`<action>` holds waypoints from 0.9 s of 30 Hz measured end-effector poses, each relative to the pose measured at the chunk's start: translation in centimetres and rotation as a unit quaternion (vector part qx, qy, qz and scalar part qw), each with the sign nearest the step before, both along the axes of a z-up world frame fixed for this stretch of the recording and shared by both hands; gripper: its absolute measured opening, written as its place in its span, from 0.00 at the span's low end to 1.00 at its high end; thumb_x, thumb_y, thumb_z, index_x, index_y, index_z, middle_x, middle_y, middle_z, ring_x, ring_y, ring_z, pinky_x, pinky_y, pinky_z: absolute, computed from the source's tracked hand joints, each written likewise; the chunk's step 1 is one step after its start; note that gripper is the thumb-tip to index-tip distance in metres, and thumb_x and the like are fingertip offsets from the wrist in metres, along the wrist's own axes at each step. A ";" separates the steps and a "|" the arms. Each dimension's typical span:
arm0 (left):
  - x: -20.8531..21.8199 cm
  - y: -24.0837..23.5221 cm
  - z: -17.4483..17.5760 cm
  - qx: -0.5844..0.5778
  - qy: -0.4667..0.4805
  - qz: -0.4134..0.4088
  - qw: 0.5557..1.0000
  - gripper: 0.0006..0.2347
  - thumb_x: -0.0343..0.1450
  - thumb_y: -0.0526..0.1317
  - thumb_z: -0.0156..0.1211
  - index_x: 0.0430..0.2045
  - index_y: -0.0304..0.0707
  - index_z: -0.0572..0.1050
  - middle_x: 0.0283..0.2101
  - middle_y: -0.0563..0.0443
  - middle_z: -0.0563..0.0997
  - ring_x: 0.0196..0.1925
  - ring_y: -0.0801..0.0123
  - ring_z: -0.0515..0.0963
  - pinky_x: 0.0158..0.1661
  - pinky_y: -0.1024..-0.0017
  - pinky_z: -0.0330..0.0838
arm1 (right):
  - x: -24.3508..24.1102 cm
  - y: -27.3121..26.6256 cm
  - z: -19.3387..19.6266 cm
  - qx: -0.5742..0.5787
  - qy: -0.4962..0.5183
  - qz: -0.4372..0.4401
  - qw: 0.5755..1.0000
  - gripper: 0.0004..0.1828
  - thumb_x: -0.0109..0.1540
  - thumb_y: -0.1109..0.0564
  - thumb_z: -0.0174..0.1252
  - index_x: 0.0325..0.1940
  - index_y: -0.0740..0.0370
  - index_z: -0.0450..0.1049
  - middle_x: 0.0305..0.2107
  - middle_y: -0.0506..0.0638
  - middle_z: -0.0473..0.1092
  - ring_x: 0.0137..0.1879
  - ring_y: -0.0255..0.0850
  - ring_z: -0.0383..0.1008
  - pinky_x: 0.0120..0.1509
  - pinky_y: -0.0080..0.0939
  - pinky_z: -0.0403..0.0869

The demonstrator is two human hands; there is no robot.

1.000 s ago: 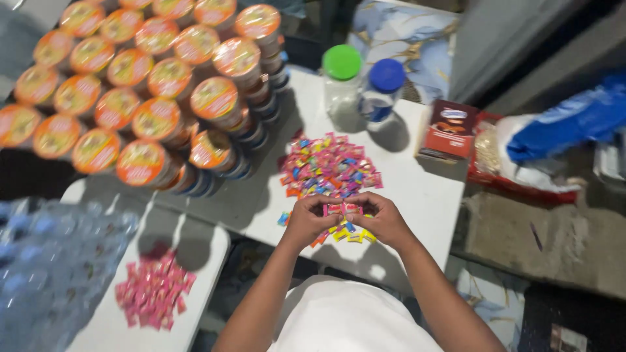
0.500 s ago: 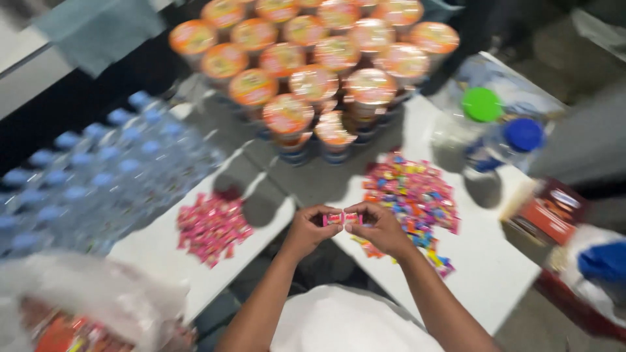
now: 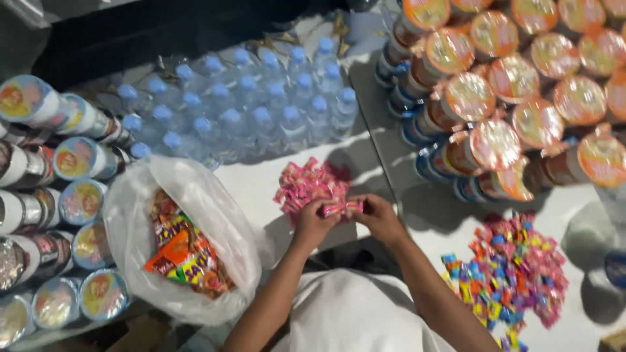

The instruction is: Organizing and sorting various small candy packets on a table among other grocery items.

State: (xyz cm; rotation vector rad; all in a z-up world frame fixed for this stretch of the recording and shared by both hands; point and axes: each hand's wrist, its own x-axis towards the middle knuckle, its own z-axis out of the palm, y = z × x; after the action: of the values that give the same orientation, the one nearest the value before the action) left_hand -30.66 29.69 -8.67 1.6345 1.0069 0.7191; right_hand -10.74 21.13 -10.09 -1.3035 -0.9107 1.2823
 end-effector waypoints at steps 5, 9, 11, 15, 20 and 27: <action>-2.1 1.3 -1.9 -0.008 0.012 0.110 0.994 0.13 0.63 0.35 0.69 0.40 0.36 0.81 0.40 0.45 0.85 0.42 0.61 0.84 0.45 0.67 0.77 | -1.0 4.2 -2.3 -0.065 -0.015 0.008 0.998 0.18 0.62 0.65 0.63 0.57 0.65 0.73 0.35 0.49 0.77 0.39 0.33 0.77 0.42 0.36 0.78; -2.7 2.0 -2.3 -0.003 0.082 0.139 0.987 0.14 0.64 0.38 0.72 0.42 0.39 0.81 0.37 0.46 0.85 0.40 0.58 0.85 0.45 0.66 0.77 | -1.7 6.7 -3.2 -0.050 -0.065 0.030 0.996 0.20 0.61 0.66 0.65 0.56 0.63 0.72 0.33 0.45 0.74 0.38 0.32 0.73 0.39 0.36 0.74; -2.9 2.2 -3.7 0.023 0.088 0.145 0.985 0.20 0.62 0.37 0.72 0.48 0.38 0.77 0.38 0.46 0.84 0.42 0.57 0.82 0.48 0.62 0.74 | -1.7 7.3 -3.2 -0.039 -0.159 0.047 0.985 0.24 0.59 0.66 0.66 0.58 0.61 0.72 0.34 0.50 0.73 0.40 0.38 0.73 0.44 0.39 0.74; -3.3 2.5 -2.3 0.202 0.150 0.176 0.952 0.30 0.56 0.32 0.72 0.55 0.36 0.70 0.48 0.39 0.77 0.50 0.47 0.75 0.53 0.49 0.65 | -2.6 8.0 1.2 0.051 -0.466 0.034 0.883 0.37 0.43 0.68 0.69 0.56 0.61 0.72 0.47 0.65 0.68 0.53 0.62 0.69 0.57 0.52 0.73; -4.6 1.9 -4.8 0.074 0.125 0.141 0.979 0.27 0.63 0.33 0.66 0.60 0.37 0.68 0.56 0.34 0.71 0.56 0.42 0.73 0.55 0.54 0.71 | -2.8 7.2 -2.5 0.067 -0.456 0.076 0.884 0.31 0.51 0.62 0.67 0.59 0.56 0.73 0.50 0.67 0.65 0.56 0.64 0.68 0.59 0.55 0.72; -5.1 1.2 -3.4 0.085 0.191 0.174 0.962 0.29 0.61 0.35 0.68 0.59 0.34 0.66 0.56 0.26 0.68 0.57 0.33 0.70 0.55 0.49 0.67 | -4.7 7.7 2.1 0.028 -0.507 0.166 0.846 0.37 0.49 0.56 0.73 0.63 0.50 0.71 0.49 0.70 0.61 0.55 0.67 0.65 0.60 0.57 0.70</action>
State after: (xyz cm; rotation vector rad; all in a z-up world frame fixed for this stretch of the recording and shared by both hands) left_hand -35.78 30.93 -12.12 1.8084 1.5769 0.7519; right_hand -15.42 28.88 -8.03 -1.8527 -1.9575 0.7166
